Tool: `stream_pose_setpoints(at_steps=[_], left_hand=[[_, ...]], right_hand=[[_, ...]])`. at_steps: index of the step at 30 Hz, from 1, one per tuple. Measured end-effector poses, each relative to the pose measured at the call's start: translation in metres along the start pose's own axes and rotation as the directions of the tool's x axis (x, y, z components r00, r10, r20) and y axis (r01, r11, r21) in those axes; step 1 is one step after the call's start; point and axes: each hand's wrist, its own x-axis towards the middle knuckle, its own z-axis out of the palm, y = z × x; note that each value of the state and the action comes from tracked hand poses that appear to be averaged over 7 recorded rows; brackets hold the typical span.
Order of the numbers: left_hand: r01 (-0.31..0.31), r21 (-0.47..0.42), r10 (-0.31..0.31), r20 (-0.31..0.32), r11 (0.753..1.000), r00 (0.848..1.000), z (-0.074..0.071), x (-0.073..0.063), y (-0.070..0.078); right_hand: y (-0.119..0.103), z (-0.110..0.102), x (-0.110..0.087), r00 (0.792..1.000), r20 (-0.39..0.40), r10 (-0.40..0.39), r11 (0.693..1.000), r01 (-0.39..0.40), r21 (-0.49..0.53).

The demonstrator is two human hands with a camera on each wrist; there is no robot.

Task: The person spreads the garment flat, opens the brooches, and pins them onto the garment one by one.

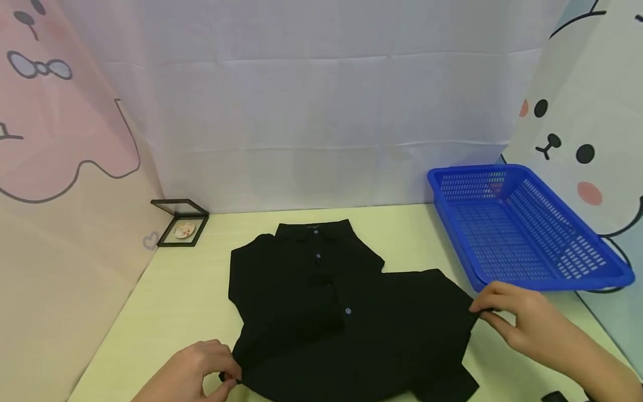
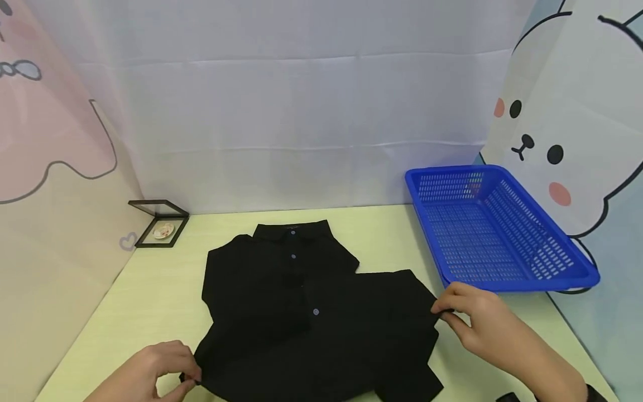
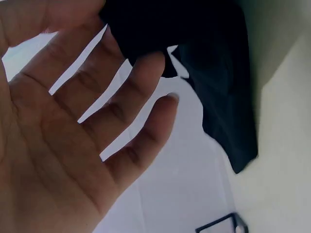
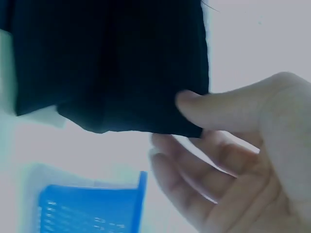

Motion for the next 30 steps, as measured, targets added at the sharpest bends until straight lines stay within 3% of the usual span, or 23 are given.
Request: stream_pose_setpoints(at_steps=[3,5,7,9,12,14,16,19,21,23,26,30], left_hand=[[0.011,-0.188,0.014,0.131,0.982,0.991,0.010,0.000,-0.002],[0.075,-0.293,-0.012,0.211,0.953,0.977,0.016,0.001,-0.002],[0.161,-0.305,-0.077,0.270,0.939,0.960,0.022,0.004,0.000],[0.202,-0.216,-0.141,0.264,0.955,0.954,0.027,0.009,0.003],[0.195,0.002,-0.192,0.182,0.981,0.964,0.037,0.017,0.010],[0.134,0.142,-0.153,0.127,0.981,0.980,0.045,0.025,0.013],[0.068,0.232,-0.096,0.114,0.970,0.989,0.054,0.033,0.016],[0.007,0.277,-0.055,0.166,0.961,0.985,0.066,0.043,0.019],[-0.003,0.262,-0.054,0.209,0.965,0.976,0.074,0.049,0.022],[-0.012,0.242,-0.047,0.235,0.970,0.971,0.081,0.054,0.026],[-0.055,0.245,0.003,0.205,0.968,0.979,0.091,0.060,0.031],[-0.073,0.194,0.063,0.055,0.978,0.996,0.103,0.064,0.037]], right_hand=[[0.004,0.007,-0.009,0.995,0.098,-0.017,0.999,0.012,0.049],[0.006,0.013,-0.012,0.987,0.158,-0.023,0.996,0.010,0.084],[0.007,0.018,-0.014,0.980,0.194,-0.031,0.994,0.010,0.109],[0.007,0.024,-0.016,0.982,0.186,-0.045,0.995,0.027,0.099],[0.003,0.031,-0.015,0.987,0.160,-0.035,0.998,0.028,0.048],[-0.003,0.034,-0.012,0.987,0.162,-0.014,1.000,0.013,0.009],[-0.010,0.038,-0.006,0.987,0.163,-0.003,1.000,0.007,-0.022],[-0.022,0.048,0.004,0.989,0.145,-0.041,0.998,0.047,-0.042],[-0.030,0.056,0.008,0.990,0.119,-0.080,0.996,0.085,-0.035],[-0.039,0.064,0.010,0.983,0.150,-0.101,0.995,0.100,0.014],[-0.052,0.076,0.009,0.949,0.297,-0.103,0.988,0.063,0.141],[-0.065,0.096,0.005,0.854,0.504,-0.126,0.969,-0.004,0.247]])
